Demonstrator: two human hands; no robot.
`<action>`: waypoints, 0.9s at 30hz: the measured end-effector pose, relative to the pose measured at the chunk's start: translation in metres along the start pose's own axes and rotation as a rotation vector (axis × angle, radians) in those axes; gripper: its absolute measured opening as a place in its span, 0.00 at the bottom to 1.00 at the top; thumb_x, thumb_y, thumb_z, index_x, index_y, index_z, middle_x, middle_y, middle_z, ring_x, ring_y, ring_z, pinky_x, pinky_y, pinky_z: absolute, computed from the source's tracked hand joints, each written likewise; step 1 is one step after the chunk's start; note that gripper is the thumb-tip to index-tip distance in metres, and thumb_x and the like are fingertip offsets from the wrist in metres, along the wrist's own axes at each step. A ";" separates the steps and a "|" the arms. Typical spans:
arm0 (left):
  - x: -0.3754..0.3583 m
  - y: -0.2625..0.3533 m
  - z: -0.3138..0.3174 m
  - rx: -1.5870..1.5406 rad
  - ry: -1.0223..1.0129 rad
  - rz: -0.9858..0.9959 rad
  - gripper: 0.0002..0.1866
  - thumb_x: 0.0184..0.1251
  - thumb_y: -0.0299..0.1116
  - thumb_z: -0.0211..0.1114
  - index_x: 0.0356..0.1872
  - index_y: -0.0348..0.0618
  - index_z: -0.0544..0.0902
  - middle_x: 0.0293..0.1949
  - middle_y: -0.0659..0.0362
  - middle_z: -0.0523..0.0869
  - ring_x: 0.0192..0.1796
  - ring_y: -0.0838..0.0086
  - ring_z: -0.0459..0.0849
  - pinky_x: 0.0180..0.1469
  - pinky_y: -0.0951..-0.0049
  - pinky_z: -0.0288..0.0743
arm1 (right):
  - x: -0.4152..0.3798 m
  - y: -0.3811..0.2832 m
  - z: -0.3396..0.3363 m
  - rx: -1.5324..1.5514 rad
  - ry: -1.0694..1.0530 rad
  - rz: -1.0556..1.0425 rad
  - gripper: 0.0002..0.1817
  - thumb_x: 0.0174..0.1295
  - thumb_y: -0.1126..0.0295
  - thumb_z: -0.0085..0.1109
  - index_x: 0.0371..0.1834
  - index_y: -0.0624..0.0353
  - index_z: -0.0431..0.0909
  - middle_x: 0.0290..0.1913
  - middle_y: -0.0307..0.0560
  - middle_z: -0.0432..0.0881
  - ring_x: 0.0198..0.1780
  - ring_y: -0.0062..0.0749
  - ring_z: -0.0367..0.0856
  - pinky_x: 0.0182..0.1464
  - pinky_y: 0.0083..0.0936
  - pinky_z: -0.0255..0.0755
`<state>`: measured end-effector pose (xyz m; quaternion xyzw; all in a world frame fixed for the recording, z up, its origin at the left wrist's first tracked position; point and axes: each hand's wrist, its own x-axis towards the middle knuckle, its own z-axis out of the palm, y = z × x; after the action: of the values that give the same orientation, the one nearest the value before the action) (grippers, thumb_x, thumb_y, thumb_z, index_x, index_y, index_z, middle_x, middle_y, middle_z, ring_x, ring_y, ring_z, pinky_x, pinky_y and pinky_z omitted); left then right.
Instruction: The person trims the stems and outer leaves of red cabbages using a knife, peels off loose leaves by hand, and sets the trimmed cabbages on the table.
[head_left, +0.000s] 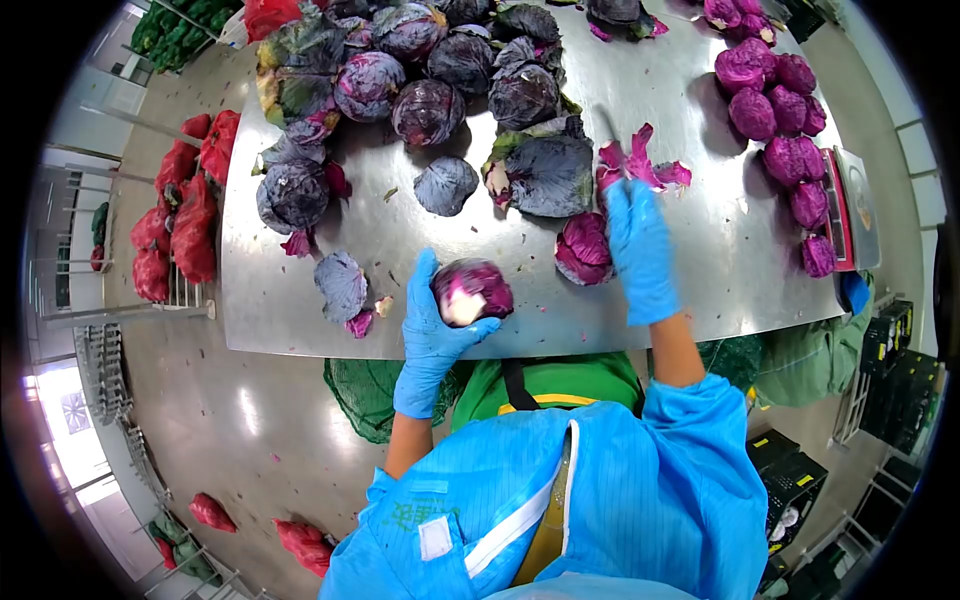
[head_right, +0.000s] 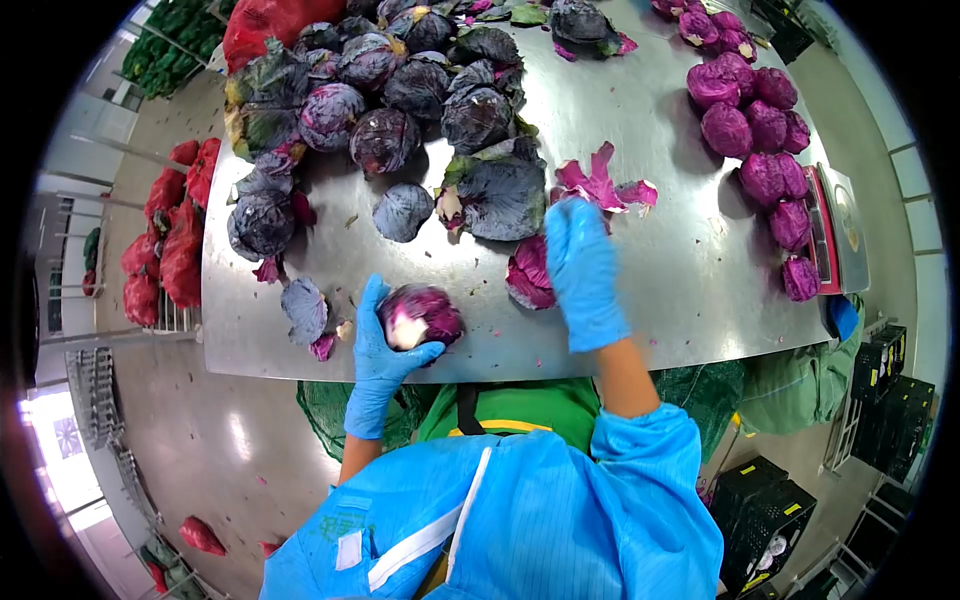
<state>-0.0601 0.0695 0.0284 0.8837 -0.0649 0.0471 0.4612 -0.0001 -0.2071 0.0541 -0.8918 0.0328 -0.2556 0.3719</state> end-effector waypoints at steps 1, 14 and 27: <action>0.003 -0.003 0.004 -0.003 -0.036 0.015 0.58 0.35 0.44 0.84 0.71 0.38 0.59 0.62 0.47 0.69 0.61 0.59 0.73 0.64 0.63 0.69 | -0.018 -0.006 -0.001 0.276 -0.197 0.147 0.14 0.69 0.60 0.52 0.41 0.62 0.74 0.28 0.50 0.75 0.29 0.42 0.77 0.30 0.34 0.71; 0.015 -0.008 0.026 -0.241 -0.124 -0.171 0.56 0.36 0.39 0.83 0.69 0.36 0.59 0.64 0.48 0.68 0.63 0.63 0.72 0.65 0.65 0.68 | -0.108 -0.004 0.016 0.342 -0.355 0.006 0.12 0.68 0.62 0.51 0.46 0.57 0.77 0.29 0.50 0.77 0.25 0.37 0.78 0.28 0.30 0.72; 0.042 -0.011 0.013 -0.279 -0.261 -0.319 0.52 0.36 0.43 0.82 0.65 0.35 0.63 0.56 0.47 0.75 0.56 0.63 0.77 0.58 0.64 0.74 | -0.073 -0.007 0.058 -0.126 -0.494 -0.371 0.10 0.62 0.61 0.53 0.30 0.54 0.72 0.24 0.48 0.74 0.19 0.43 0.77 0.20 0.38 0.69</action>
<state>-0.0164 0.0618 0.0181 0.8090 0.0107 -0.1504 0.5681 -0.0362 -0.1463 -0.0063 -0.9389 -0.2058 -0.0922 0.2599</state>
